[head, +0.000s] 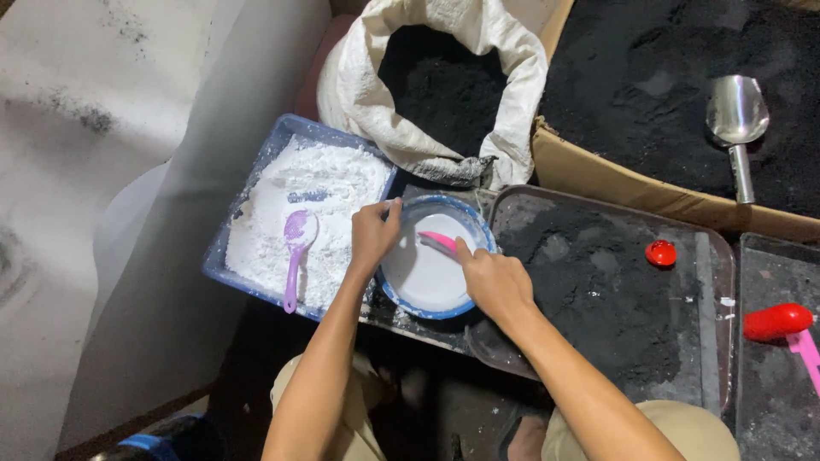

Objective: Mixing white powder into a liquid in a bowl using a spoon at a workstation.

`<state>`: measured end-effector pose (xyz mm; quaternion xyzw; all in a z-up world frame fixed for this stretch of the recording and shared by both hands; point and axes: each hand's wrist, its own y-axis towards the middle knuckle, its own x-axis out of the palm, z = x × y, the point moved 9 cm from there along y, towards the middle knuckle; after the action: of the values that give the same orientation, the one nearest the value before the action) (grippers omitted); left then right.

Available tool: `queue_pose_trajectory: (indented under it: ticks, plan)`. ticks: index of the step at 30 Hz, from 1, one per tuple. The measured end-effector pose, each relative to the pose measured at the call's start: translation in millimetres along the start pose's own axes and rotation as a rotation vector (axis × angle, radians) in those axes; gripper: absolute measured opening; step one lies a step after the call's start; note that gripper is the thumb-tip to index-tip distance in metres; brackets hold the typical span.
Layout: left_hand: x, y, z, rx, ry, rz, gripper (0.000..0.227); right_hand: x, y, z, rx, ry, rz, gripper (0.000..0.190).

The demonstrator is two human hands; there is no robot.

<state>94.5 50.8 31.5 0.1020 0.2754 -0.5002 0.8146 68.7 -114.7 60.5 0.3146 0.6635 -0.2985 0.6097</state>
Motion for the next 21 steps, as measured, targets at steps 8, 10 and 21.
queue_pose_trajectory:
  ticks: [8,10,21]
  plan:
    - [17.4,14.7,-17.6,0.082,0.054,-0.008,0.032,8.3,-8.0,11.7,0.005,-0.049,0.100,0.033]
    - [14.8,12.1,-13.9,0.089,0.051,-0.005,0.032,7.3,-7.5,13.0,0.020,-0.036,0.089,0.033]
    - [13.5,3.1,12.8,0.284,0.201,-0.007,0.028,25.4,12.3,20.7,0.085,-0.171,0.302,0.028]
